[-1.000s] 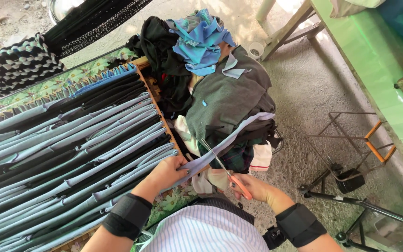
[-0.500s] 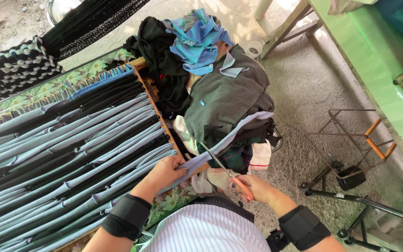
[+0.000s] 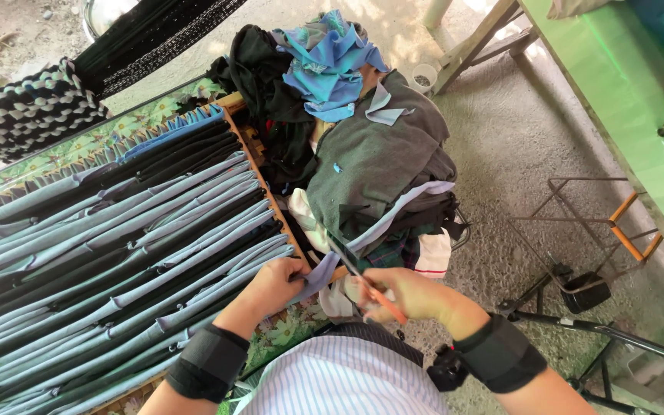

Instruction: Inserting and trimming fabric strips on a weaving frame to assemble a rug.

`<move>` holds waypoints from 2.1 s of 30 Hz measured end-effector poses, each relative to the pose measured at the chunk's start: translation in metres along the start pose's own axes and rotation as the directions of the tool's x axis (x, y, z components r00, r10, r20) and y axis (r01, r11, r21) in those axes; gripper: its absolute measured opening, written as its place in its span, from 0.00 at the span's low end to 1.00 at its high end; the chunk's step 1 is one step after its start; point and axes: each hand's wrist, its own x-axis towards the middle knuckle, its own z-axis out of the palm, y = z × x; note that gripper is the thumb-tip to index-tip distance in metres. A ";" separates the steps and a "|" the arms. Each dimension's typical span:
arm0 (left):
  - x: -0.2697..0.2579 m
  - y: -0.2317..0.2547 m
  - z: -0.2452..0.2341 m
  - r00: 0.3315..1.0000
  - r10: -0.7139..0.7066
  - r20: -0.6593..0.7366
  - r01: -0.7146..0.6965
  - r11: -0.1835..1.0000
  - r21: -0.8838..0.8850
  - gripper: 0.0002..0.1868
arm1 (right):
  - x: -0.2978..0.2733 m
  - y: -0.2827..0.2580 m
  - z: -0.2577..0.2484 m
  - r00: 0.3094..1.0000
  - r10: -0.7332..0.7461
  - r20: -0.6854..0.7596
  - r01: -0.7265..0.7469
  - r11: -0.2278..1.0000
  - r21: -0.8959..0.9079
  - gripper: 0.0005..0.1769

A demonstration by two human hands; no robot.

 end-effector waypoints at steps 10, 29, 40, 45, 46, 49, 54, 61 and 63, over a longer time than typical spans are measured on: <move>0.003 0.012 0.013 0.980 -0.043 -0.196 0.073 0.986 0.150 0.12 | 0.080 -0.013 0.027 0.906 -0.068 -0.419 -0.040 0.969 -0.243 0.18; -0.010 0.013 -0.015 0.996 -0.092 -0.014 0.083 0.947 -0.309 0.12 | 0.096 0.031 0.007 0.987 -0.039 -0.155 0.025 0.995 -0.096 0.12; 0.000 -0.006 -0.002 0.997 0.045 -0.065 -0.066 0.921 -0.384 0.15 | 0.121 -0.016 0.021 0.969 -0.117 -0.217 0.074 0.978 -0.196 0.16; 0.006 -0.014 0.001 0.984 0.132 -0.122 -0.173 0.880 -0.441 0.19 | 0.128 -0.008 0.025 0.957 -0.091 -0.275 0.015 0.964 -0.264 0.15; 0.006 -0.016 0.002 0.984 0.131 -0.123 -0.172 0.880 -0.444 0.19 | 0.129 -0.007 0.027 0.958 -0.089 -0.273 0.014 0.964 -0.265 0.15; 0.009 -0.022 0.002 0.993 -0.010 -0.118 -0.016 0.976 -0.218 0.14 | 0.130 -0.002 0.030 0.954 -0.066 -0.293 0.007 0.980 -0.200 0.15; 0.017 -0.038 0.007 0.999 0.002 -0.053 -0.022 0.919 -0.394 0.14 | 0.130 0.003 0.029 0.954 -0.016 -0.298 -0.023 0.992 -0.125 0.14; 0.008 -0.008 -0.006 1.000 0.013 0.014 -0.005 0.886 -0.463 0.17 | 0.129 0.001 0.034 0.950 -0.068 -0.305 0.022 0.988 -0.152 0.16; 0.001 0.008 -0.013 0.999 -0.024 -0.047 0.002 0.905 -0.425 0.19 | 0.129 0.003 0.032 0.952 -0.069 -0.297 0.025 0.988 -0.152 0.17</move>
